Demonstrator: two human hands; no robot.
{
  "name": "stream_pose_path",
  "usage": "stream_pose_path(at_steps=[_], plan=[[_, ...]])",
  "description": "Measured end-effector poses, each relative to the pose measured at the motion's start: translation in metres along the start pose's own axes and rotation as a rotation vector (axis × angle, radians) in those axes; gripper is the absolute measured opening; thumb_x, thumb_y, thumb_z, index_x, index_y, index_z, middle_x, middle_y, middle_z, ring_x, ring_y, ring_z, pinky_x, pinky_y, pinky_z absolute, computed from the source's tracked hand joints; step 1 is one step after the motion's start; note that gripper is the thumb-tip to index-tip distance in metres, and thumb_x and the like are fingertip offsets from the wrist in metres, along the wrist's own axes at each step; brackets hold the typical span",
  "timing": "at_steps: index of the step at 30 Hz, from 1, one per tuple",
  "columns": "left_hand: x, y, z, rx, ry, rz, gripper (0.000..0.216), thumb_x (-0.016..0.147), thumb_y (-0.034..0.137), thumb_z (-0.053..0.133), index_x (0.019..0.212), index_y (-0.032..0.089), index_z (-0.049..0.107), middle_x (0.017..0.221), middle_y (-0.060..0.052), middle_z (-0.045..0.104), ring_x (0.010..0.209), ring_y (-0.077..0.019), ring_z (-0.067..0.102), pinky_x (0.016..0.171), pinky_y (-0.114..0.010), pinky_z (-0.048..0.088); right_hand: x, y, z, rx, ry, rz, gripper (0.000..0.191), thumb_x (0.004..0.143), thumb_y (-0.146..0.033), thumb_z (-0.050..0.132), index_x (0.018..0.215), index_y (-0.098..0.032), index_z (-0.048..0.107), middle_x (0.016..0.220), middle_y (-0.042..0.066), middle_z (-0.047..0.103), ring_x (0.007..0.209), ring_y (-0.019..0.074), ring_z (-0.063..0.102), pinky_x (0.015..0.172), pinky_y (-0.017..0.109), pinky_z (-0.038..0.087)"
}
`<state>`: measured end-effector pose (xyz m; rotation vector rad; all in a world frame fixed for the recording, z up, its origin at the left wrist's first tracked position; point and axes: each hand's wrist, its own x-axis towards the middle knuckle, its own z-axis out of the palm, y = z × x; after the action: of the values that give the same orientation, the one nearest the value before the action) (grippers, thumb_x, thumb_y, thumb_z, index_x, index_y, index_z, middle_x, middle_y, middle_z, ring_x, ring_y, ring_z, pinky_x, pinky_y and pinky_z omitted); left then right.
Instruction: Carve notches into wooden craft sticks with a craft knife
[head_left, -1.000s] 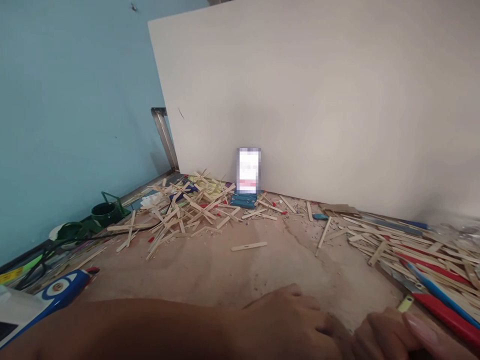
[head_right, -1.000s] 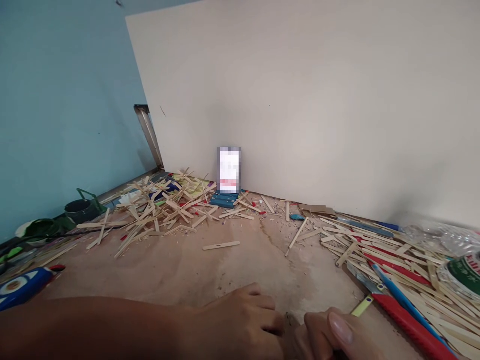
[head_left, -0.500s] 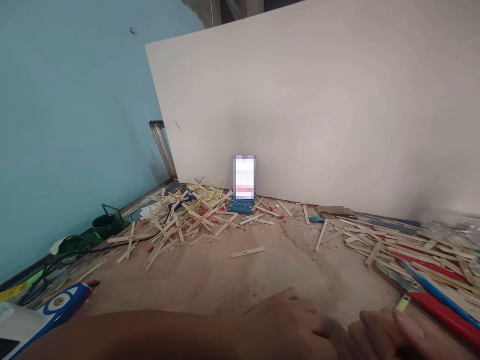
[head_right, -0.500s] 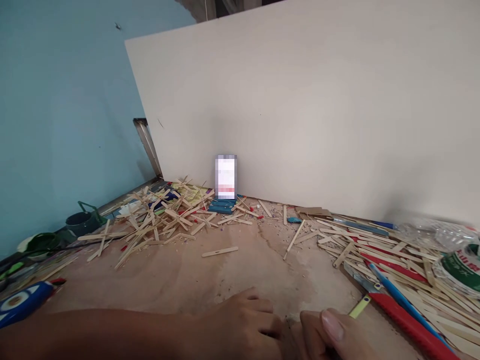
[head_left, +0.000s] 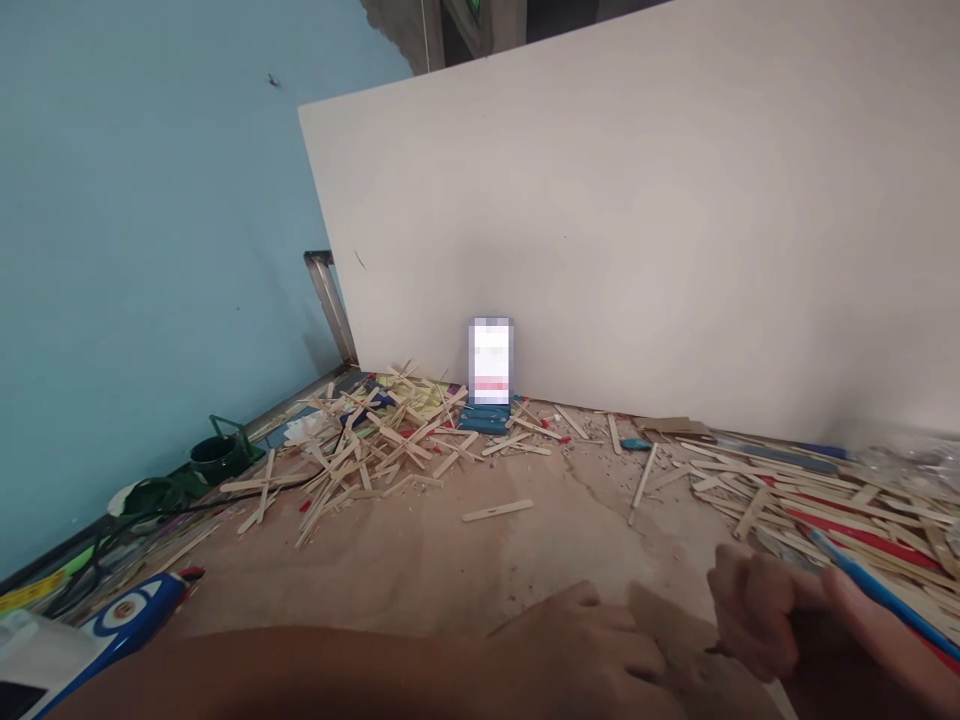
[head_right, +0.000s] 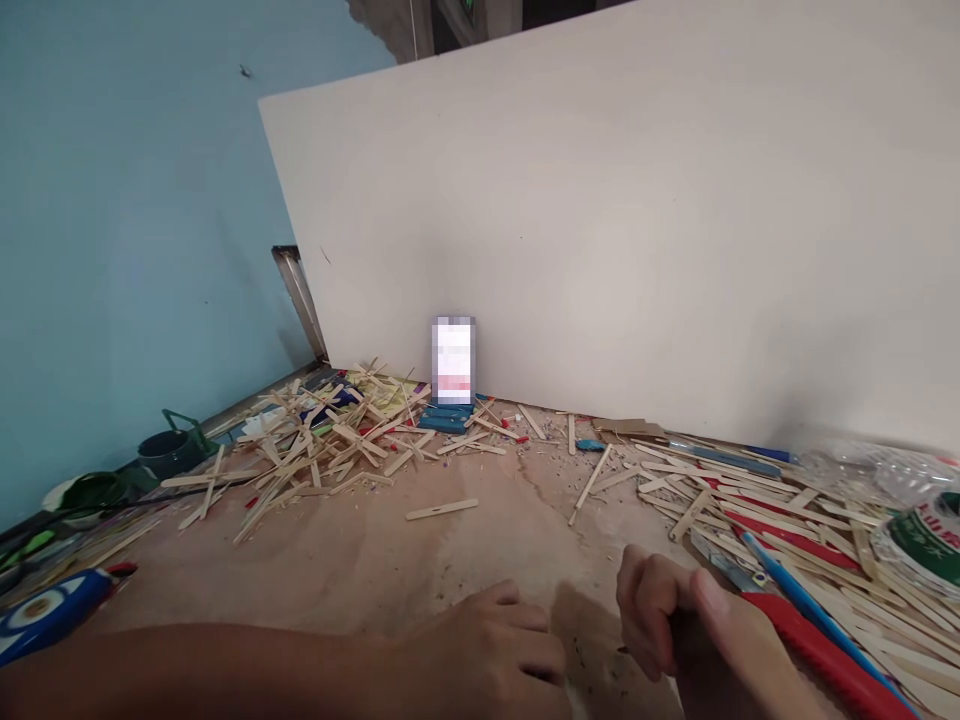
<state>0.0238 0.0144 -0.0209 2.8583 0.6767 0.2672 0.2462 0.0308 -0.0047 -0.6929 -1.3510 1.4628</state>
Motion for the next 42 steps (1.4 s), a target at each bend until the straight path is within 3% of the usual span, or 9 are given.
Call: stream_pose_path(at_steps=[4,8,16,23,28,35,39,41,42], plan=[[-0.001,0.0,0.001,-0.016,0.015,-0.002,0.033,0.11,0.049,0.061,0.094,0.023,0.073,0.1,0.002,0.079,0.097,-0.0175,0.071,0.075,-0.037,0.041,0.004,-0.011,0.004,-0.129,-0.039,-0.03,0.058,0.104,-0.061,0.053,0.061,-0.024,0.063,0.059,0.003,0.051,0.057,0.0186,0.047,0.054,0.035,0.039],[-0.003,0.001,0.001,-0.019,0.033,0.018,0.024,0.107,0.042,0.067,0.094,0.022,0.072,0.104,0.002,0.08,0.1,-0.0181,0.072,0.075,-0.037,0.04,-0.002,-0.012,-0.005,-0.269,-0.181,0.105,0.057,0.102,-0.062,0.057,0.06,-0.024,0.06,0.061,0.005,0.056,0.057,0.0201,0.05,0.054,0.036,0.042],[-0.005,0.004,0.002,0.04,0.08,0.002,0.022,0.107,0.041,0.069,0.096,0.022,0.074,0.099,0.003,0.079,0.09,-0.0149,0.07,0.076,-0.035,0.039,0.002,-0.005,0.003,-0.185,-0.113,0.17,0.072,0.095,-0.075,0.059,0.051,-0.023,0.034,0.05,-0.001,0.034,0.05,0.0151,0.03,0.05,0.034,0.035],[-0.006,-0.001,0.011,0.079,0.123,0.046,0.028,0.11,0.041,0.064,0.092,0.022,0.073,0.096,0.004,0.078,0.093,-0.015,0.067,0.071,-0.035,0.037,0.012,-0.019,0.008,-0.057,-0.089,0.174,0.075,0.096,-0.074,0.056,0.049,-0.022,0.029,0.045,-0.002,0.026,0.046,0.0128,0.023,0.046,0.032,0.029],[-0.007,-0.002,0.01,0.082,0.177,0.066,0.025,0.11,0.04,0.064,0.096,0.022,0.073,0.099,0.004,0.079,0.098,-0.0154,0.068,0.07,-0.035,0.037,0.013,-0.009,0.004,-0.057,-0.119,0.157,0.076,0.094,-0.079,0.053,0.049,-0.022,0.03,0.044,-0.001,0.028,0.044,0.0129,0.027,0.045,0.033,0.029],[-0.005,0.003,0.0,0.069,0.093,0.041,0.025,0.108,0.039,0.068,0.091,0.022,0.075,0.098,0.003,0.08,0.093,-0.0146,0.07,0.075,-0.035,0.041,0.017,-0.014,0.004,-0.037,0.022,0.142,0.06,0.097,-0.064,0.06,0.054,-0.024,0.052,0.052,0.001,0.04,0.049,0.017,0.037,0.048,0.034,0.041],[-0.005,0.007,-0.003,0.076,0.138,0.024,0.025,0.106,0.041,0.069,0.092,0.021,0.075,0.102,0.003,0.082,0.09,-0.0148,0.072,0.077,-0.036,0.045,0.018,-0.024,0.005,-0.183,0.078,0.009,0.045,0.089,-0.064,0.07,0.064,-0.026,0.073,0.078,0.011,0.071,0.086,0.0318,0.069,0.078,0.045,0.059],[-0.004,0.008,-0.005,0.099,0.184,0.054,0.025,0.106,0.039,0.069,0.088,0.021,0.073,0.103,0.003,0.082,0.091,-0.014,0.073,0.081,-0.036,0.049,0.017,-0.025,0.005,-0.264,0.096,-0.024,0.038,0.084,-0.065,0.073,0.08,-0.029,0.084,0.109,0.014,0.08,0.122,0.0409,0.066,0.095,0.05,0.059],[-0.004,0.009,-0.007,0.114,0.208,0.075,0.026,0.106,0.037,0.067,0.085,0.022,0.072,0.103,0.003,0.082,0.092,-0.0134,0.074,0.083,-0.035,0.051,0.016,-0.024,0.004,-0.286,0.1,-0.021,0.037,0.084,-0.066,0.073,0.089,-0.031,0.087,0.121,0.014,0.079,0.135,0.0429,0.059,0.093,0.049,0.061]])
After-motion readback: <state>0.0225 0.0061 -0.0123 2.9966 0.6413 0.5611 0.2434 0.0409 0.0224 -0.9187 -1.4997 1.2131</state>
